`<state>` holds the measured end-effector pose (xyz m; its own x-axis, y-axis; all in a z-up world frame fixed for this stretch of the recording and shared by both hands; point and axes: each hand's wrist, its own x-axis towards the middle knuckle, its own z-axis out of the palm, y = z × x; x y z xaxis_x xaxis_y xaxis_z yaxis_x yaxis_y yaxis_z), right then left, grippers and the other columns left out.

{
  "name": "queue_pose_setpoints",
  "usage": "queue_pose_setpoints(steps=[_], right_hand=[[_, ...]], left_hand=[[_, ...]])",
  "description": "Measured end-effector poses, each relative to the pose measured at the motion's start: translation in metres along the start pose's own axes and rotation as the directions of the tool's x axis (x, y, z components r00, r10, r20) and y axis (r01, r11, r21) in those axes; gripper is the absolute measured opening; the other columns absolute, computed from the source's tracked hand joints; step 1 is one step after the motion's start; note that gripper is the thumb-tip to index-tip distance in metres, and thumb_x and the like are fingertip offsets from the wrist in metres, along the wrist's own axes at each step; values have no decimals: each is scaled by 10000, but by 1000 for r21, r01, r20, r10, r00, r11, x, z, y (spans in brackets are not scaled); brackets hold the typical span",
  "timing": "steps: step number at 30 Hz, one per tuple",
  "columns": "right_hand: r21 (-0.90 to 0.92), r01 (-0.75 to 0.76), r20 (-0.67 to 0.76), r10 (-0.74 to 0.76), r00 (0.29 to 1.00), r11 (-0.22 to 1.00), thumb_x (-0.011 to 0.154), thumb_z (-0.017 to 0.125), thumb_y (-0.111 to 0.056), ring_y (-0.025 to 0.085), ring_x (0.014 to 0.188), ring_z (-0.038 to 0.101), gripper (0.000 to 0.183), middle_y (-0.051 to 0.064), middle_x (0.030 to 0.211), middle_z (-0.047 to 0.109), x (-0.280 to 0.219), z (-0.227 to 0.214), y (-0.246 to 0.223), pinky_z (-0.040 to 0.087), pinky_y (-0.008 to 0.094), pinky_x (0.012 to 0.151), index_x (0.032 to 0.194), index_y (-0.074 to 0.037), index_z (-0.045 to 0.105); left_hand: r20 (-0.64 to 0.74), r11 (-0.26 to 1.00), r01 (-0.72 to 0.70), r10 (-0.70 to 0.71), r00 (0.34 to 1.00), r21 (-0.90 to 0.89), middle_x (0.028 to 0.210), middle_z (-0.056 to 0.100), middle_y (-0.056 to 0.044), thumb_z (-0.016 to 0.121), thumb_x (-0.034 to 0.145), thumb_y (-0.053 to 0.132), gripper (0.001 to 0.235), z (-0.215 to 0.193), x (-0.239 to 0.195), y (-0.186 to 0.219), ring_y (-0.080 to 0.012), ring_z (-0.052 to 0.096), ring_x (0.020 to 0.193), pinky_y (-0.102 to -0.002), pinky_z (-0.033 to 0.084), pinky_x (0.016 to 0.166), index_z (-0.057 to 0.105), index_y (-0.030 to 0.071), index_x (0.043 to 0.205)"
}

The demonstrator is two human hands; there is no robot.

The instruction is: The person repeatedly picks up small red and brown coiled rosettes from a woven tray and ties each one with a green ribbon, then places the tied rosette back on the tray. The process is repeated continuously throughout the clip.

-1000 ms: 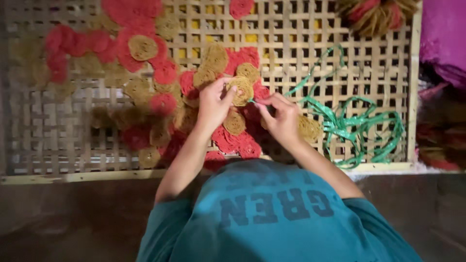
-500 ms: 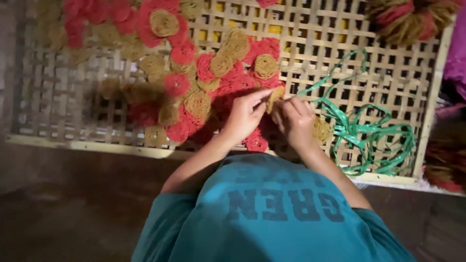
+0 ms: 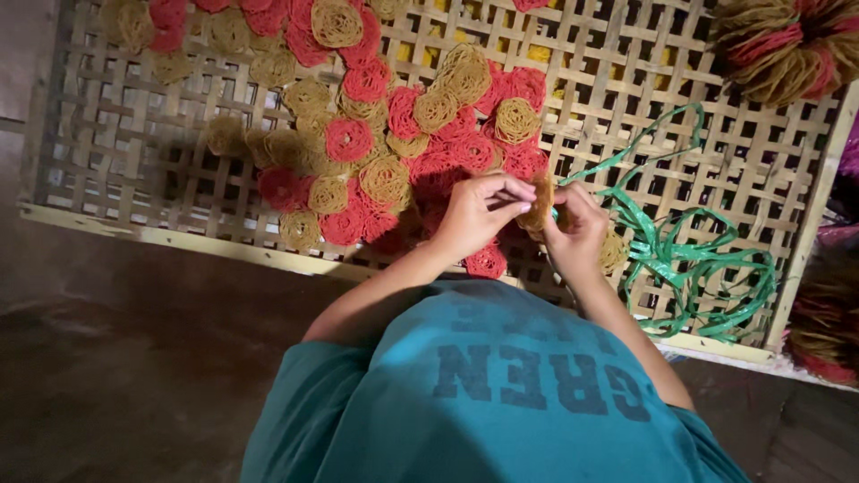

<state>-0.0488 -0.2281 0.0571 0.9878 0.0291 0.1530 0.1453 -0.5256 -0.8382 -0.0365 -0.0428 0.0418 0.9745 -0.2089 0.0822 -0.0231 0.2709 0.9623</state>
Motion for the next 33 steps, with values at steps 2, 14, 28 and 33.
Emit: queue_pose_setpoints(steps=[2, 14, 28, 33], right_hand=[[35, 67, 16, -67, 998, 997, 876, 795, 13, 262, 831, 524, 202, 124, 938, 558, 1, -4, -4, 404, 362, 722, 1004, 37, 641], [-349, 349, 104, -334, 937, 870, 831, 707, -6, 311, 1171, 583, 396, 140, 1280, 611, -5, -56, -42, 491, 416, 980, 1211, -63, 609], [338, 63, -19, -60, 998, 939, 994, 658, 44, 69, 766, 566, 94, 44, 1039, 644, -14, -27, -12, 456, 202, 671, 1059, 34, 726], [286, -6, -26, 14, 1000, 958, 927, 736, 23, 76, 741, 608, 94, 50, 951, 681, -6, -14, -39, 484, 206, 669, 1018, 7, 754]], left_hand=[[34, 1000, -4, 4, 999, 10, 1039, 750, -82, 723, 926, -67, 122, -2, 1, -2, -129, 723, 972, -291, 600, 900, 733, -15, 1036], [68, 946, -276, 268, 961, 169, 1042, 721, -12, 748, 924, 13, 141, 30, 5, 38, -98, 725, 934, -260, 627, 854, 703, 68, 1046], [-398, 234, 325, 435, 807, 916, 1362, 678, -137, 583, 983, 45, 353, -252, 18, -2, -343, 611, 1252, -460, 455, 1053, 699, 121, 1308], [-666, 870, 206, 172, 726, 449, 1047, 766, -173, 579, 1114, 242, 306, -232, 6, -15, -309, 693, 817, -423, 570, 805, 738, 50, 1291]])
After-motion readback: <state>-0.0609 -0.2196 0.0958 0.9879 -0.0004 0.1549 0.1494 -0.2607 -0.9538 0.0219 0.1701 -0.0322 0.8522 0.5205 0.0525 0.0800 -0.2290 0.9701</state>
